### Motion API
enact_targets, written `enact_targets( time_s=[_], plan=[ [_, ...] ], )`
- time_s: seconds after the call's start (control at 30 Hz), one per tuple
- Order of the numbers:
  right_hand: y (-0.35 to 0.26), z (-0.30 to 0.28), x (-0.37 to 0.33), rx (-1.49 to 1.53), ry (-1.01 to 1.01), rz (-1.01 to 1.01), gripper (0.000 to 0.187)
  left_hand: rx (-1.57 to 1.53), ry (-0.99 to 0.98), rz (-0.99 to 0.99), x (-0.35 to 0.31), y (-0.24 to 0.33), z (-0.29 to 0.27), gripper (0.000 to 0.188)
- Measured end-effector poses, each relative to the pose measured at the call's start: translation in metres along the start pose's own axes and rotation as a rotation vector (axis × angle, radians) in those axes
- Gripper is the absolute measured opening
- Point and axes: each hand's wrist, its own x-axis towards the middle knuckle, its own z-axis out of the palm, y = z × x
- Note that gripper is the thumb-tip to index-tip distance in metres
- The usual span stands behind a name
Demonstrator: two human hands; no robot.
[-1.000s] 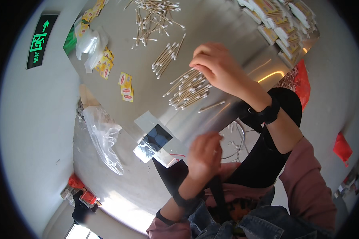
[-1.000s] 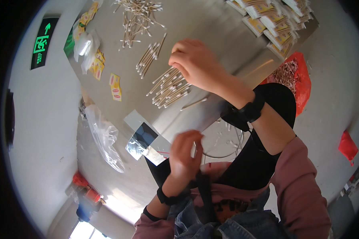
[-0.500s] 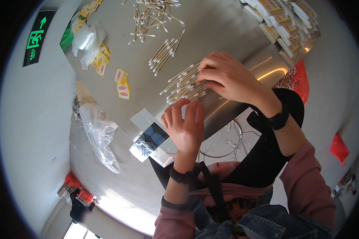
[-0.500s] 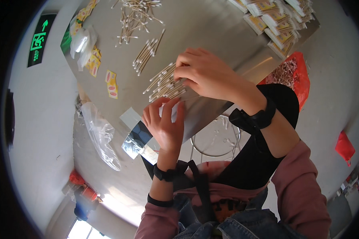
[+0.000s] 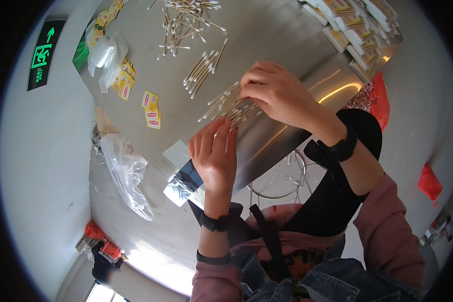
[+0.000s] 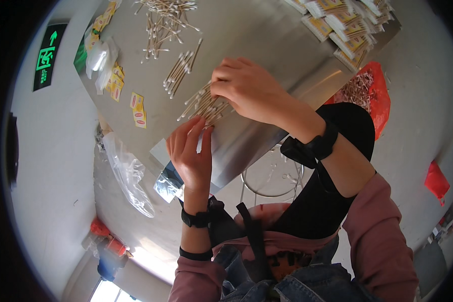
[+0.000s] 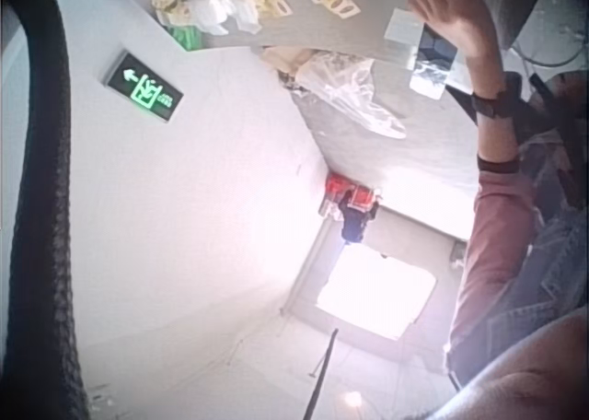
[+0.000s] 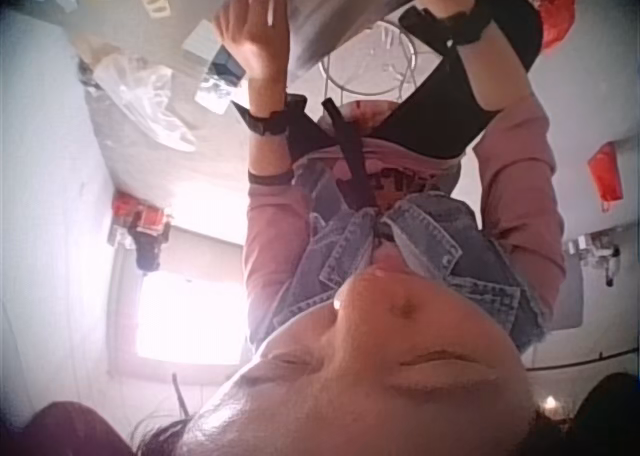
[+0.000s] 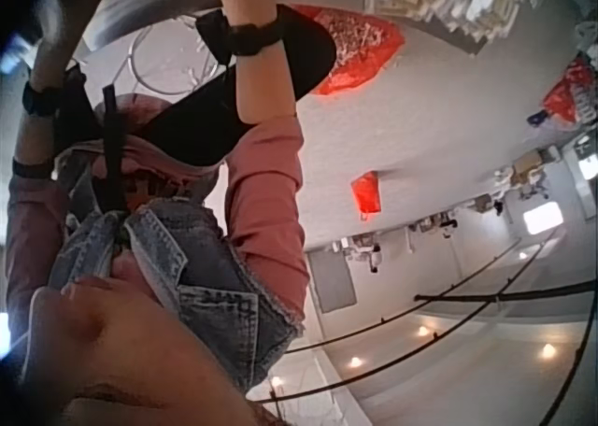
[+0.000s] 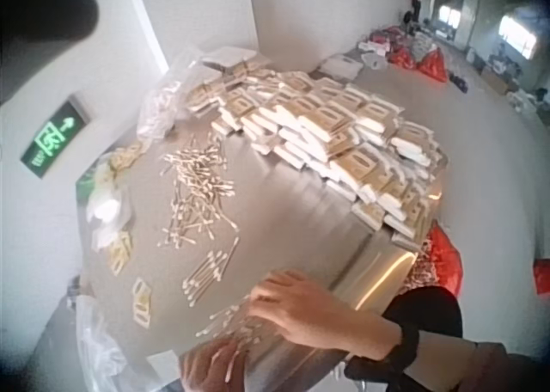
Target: Sorting cotton swabs and placing them into small clear plastic bags.
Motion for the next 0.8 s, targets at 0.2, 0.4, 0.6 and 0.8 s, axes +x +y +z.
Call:
enact_targets(
  time_s=[0.2, 0.4, 0.6, 0.8],
  plan=[
    [0.002, 0.002, 0.006, 0.007, 0.038, -0.040, 0.015, -0.031, 0.027, -0.002, -0.002, -0.002, 0.001, 0.018],
    [0.009, 0.003, 0.018, -0.026, 0.106, 0.019, 0.006, -0.055, -0.006, -0.004, -0.019, 0.000, -0.005, 0.019],
    [0.004, 0.015, 0.023, -0.022, 0.214, -0.020, 0.005, -0.068, 0.000, -0.004, -0.022, 0.005, -0.002, 0.023],
    [-0.019, 0.014, -0.013, 0.748, 0.342, 0.535, 0.020, -0.272, 0.103, -0.223, -0.022, 0.015, 0.000, 0.038]
  ],
)
